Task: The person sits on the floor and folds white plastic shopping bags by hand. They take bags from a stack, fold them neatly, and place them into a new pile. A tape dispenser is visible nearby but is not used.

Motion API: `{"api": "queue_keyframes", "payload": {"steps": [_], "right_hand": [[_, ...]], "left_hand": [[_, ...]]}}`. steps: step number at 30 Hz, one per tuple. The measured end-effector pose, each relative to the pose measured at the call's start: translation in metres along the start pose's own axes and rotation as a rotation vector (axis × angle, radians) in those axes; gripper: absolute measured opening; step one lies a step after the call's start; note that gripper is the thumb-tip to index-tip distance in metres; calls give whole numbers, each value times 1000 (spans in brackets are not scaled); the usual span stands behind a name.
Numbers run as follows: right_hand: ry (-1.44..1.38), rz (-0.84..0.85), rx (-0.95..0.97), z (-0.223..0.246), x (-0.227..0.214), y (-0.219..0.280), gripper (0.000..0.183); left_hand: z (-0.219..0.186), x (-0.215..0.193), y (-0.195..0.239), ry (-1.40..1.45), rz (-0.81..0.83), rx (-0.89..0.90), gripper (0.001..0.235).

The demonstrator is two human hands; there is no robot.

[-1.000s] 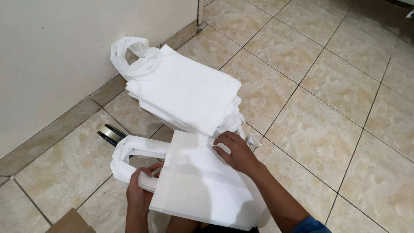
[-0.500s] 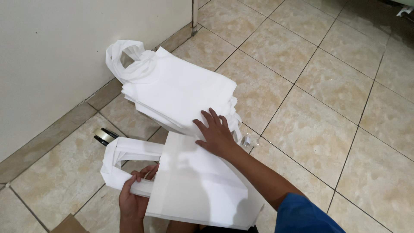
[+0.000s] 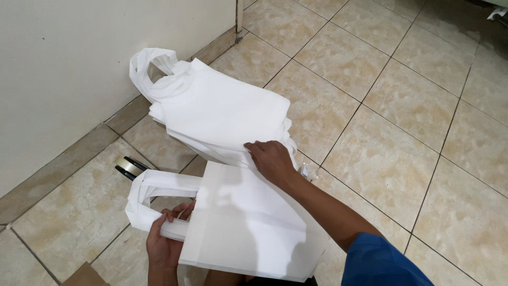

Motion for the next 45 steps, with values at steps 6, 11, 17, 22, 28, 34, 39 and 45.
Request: {"api": "queue_keyframes", "payload": {"steps": [6, 11, 17, 22, 28, 34, 39, 45], "right_hand": [[-54, 4, 182, -20, -34, -14, 22], [-141, 372, 252, -35, -53, -22, 35], [-134, 207, 63, -41, -85, -25, 22], [-150, -307, 29, -39, -129, -33, 20], [-283, -609, 89, -43, -155, -35, 26], [-408, -762, 87, -50, -171, -31, 30], [-342, -946, 80, -50, -188, -29, 33], [-428, -1146, -52, -44, -221, -29, 18]], "left_hand": [[1, -2, 0, -11, -26, -2, 24], [1, 0, -1, -2, -9, 0, 23], [1, 0, 0, 3, -6, -3, 23], [1, 0, 0, 34, 34, 8, 24], [1, 3, 2, 0, -3, 28, 23], [-2, 3, 3, -66, -144, 44, 12], [-4, -6, 0, 7, -101, 50, 9], [-9, 15, 6, 76, -112, 93, 11]]}}
Point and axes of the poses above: each hand's wrist, its own y-axis away from the middle knuckle, its own x-axis out of the palm, z = x × y, the point moved 2 cm from there along -y, towards the middle knuckle, and after that the axes turned 4 degrees about x, right-handed, at the moved point
